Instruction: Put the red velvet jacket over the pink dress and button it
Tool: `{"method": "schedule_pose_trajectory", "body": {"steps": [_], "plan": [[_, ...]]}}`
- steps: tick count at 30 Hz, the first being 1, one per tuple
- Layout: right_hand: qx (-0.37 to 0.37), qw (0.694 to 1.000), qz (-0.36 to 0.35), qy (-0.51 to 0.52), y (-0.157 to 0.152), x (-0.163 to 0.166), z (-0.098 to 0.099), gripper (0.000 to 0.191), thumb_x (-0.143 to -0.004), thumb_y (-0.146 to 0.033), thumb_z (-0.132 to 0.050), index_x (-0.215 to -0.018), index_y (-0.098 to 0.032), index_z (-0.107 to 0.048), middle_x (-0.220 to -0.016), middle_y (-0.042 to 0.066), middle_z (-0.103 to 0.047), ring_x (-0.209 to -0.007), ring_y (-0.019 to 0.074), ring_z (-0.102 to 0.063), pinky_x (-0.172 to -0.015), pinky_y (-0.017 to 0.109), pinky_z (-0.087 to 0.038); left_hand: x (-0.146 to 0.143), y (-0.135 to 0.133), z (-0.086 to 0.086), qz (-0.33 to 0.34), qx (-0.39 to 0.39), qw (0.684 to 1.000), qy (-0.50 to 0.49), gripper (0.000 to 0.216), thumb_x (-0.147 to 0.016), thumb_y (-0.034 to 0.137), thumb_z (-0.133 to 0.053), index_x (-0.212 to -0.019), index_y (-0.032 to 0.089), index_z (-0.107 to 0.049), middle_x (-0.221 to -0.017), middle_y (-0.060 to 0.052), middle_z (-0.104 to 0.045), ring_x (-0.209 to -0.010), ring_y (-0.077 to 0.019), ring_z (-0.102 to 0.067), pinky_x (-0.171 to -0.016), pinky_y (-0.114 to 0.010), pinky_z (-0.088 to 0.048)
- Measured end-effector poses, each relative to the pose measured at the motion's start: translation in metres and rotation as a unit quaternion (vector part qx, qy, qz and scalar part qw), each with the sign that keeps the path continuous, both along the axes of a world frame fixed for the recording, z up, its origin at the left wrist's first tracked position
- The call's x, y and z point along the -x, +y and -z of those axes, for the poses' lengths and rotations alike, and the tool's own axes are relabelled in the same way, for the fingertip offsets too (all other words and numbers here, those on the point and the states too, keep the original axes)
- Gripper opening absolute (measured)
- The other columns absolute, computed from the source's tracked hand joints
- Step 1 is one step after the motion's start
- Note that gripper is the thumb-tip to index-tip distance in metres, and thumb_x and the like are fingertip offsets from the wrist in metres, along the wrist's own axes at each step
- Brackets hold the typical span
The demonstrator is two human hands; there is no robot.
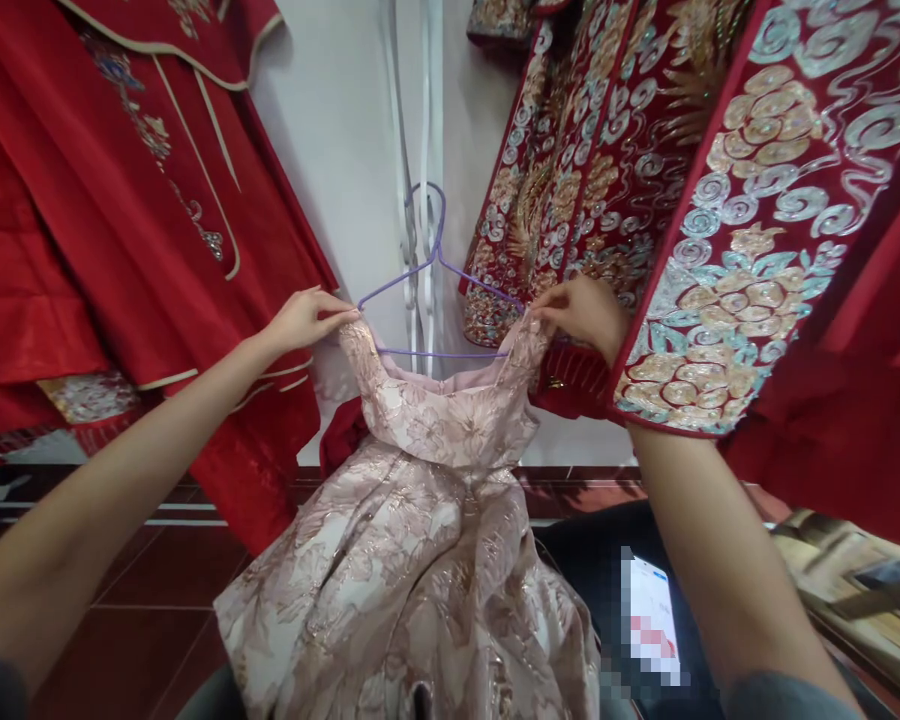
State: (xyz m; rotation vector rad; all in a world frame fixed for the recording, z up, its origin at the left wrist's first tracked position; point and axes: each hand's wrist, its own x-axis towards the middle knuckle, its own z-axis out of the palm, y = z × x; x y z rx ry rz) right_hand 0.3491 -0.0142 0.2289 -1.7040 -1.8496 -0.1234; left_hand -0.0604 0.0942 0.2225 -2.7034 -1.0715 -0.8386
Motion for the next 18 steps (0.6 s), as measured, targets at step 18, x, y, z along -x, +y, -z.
{"method": "schedule_pose_trajectory", "body": {"steps": [18], "plan": [[-0.092, 0.982, 0.16, -0.031, -0.006, -0.01, 0.022, 0.023, -0.076, -0.016, -0.054, -0.08, -0.006, -0.074, -0.087, 0.025, -0.069, -0.087, 0.031, -0.062, -0.079, 0.042, -0.043, 0.048, -0.011, -0.006, -0.047, 0.019, 0.993, -0.106, 0.047, -0.081, 0.058, -0.055, -0.093, 0.017, -0.075, -0.099, -0.008, -0.075, -0.099, -0.0242, -0.065, -0.093, -0.033, -0.048]]}}
